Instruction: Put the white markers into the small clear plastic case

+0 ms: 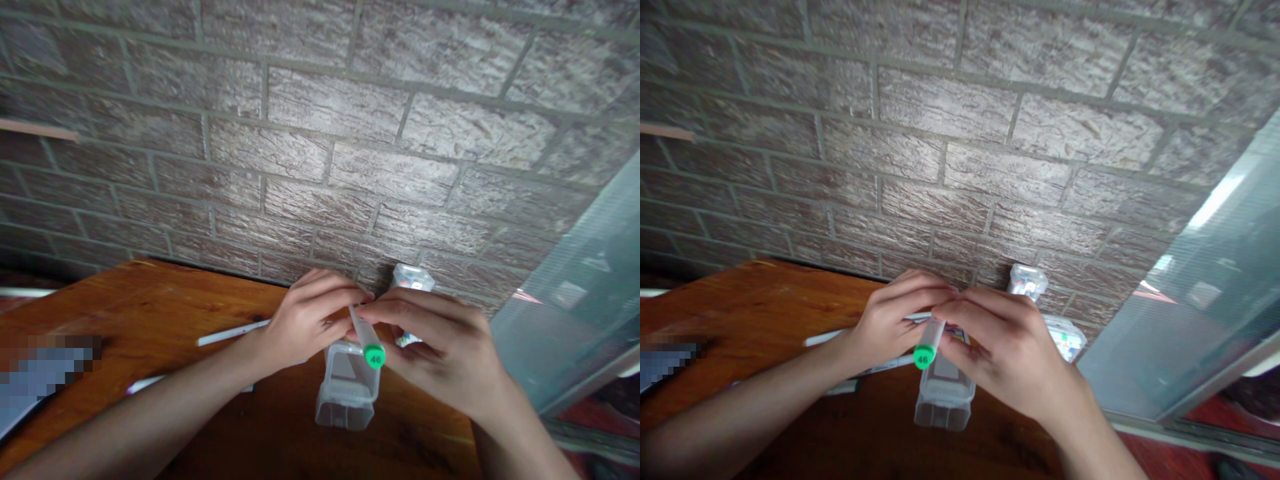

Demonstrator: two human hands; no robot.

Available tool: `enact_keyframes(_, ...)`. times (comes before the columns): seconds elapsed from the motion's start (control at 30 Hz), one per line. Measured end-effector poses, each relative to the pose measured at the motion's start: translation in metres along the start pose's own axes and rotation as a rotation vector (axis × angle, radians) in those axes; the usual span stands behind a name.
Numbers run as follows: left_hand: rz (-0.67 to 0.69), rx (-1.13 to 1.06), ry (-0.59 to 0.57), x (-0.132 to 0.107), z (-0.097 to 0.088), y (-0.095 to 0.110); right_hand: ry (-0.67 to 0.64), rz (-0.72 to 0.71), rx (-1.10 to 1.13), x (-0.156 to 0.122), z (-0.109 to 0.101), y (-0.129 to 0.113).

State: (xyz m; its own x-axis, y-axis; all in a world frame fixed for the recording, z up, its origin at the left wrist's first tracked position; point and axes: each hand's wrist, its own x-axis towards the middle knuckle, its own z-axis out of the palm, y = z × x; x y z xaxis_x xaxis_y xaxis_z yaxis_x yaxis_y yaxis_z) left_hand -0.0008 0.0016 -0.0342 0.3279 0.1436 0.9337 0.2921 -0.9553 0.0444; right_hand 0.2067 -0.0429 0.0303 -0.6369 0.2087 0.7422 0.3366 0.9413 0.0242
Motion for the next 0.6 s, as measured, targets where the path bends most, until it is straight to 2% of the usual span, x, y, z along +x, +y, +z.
enact_keyframes(0.23,-0.073,0.076,0.145,0.0025,-0.0062,0.0048,-0.001,-0.017,-0.034,-0.0001,-0.0029,-0.0054)
enact_keyframes(0.6,-0.076,0.098,0.159,0.0029,-0.0073,-0.0028,-0.011,-0.004,-0.039,-0.0001,-0.0083,-0.0068)
